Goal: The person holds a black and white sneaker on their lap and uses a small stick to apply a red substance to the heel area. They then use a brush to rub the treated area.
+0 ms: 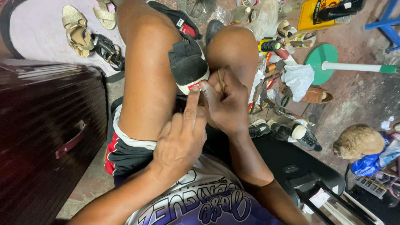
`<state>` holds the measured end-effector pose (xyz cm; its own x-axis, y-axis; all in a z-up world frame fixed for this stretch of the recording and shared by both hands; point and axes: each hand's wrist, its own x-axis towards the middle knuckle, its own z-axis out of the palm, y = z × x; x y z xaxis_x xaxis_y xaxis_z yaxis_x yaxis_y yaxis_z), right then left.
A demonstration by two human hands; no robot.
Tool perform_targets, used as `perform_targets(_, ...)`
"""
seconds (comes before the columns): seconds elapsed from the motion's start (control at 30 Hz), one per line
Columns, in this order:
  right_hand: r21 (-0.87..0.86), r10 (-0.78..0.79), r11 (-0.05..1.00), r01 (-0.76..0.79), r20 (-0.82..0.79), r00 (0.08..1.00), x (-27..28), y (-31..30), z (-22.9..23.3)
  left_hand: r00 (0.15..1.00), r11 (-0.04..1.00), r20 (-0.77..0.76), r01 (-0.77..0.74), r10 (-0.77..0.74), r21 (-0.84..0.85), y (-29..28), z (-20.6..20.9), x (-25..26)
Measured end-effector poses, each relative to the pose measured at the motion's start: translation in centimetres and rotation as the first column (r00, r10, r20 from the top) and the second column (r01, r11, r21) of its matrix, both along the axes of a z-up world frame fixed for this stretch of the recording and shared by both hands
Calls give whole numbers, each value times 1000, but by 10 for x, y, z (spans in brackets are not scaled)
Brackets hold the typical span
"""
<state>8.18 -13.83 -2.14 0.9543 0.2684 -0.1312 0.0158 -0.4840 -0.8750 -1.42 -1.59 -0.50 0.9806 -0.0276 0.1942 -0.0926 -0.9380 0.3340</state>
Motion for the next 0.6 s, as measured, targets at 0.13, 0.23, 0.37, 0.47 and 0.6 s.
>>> perform_targets(0.13, 50, 5, 999, -3, -43, 999, 3, -6, -4, 998, 977, -56, 32, -20, 212, -11, 2, 0)
perform_targets(0.23, 154, 25, 988, -22, -11, 1000, 1, -16, -2, 999, 967, -46, 23, -12, 252, -17, 2, 2)
perform_targets(0.37, -23, 53, 998, -50, 139, 989, -11, -28, 7, 1000, 956, -5, 8, -7, 294, -20, 4, 1)
perform_targets(0.47, -112, 162, 985, -135, 290, 943, -19, -29, 11, 1000, 977, 9, 1, -3, 214, -22, 3, 2)
perform_targets(0.6, -256, 304, 939, -232, 295, 906, -20, -27, 9, 1000, 977, 13, 6, -9, 214, -22, 0, 2)
